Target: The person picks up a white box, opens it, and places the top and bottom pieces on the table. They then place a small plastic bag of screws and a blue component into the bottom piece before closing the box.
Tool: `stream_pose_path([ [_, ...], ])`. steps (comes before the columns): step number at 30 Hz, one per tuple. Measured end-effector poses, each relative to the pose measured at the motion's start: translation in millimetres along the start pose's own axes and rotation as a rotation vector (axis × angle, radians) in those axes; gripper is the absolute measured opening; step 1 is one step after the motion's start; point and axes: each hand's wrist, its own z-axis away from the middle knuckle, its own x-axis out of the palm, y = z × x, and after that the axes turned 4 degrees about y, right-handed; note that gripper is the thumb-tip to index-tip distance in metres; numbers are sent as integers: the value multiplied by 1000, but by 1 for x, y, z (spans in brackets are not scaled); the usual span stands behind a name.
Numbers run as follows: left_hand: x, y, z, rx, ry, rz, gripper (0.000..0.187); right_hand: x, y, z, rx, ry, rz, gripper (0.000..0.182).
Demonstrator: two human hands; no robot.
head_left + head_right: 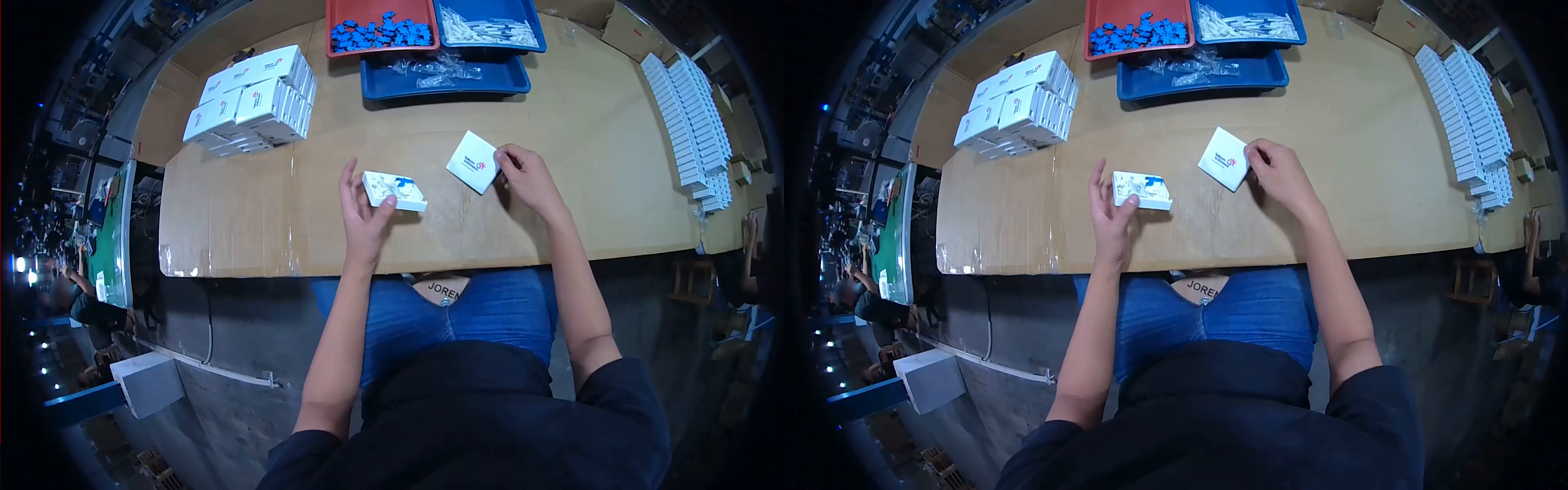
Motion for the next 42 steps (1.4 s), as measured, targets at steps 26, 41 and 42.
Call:
stream_pose_path([
  [26,27,20,50,-754,-92,1050,74,-3,-52,25,-76,-196,-1380,73],
  [41,39,17,59,-834,-81,992,71,42,-59,39,49,-344,-996,61],
  [42,39,17,59,-832,-77,992,71,43,-65,41,65,-329,-927,59],
])
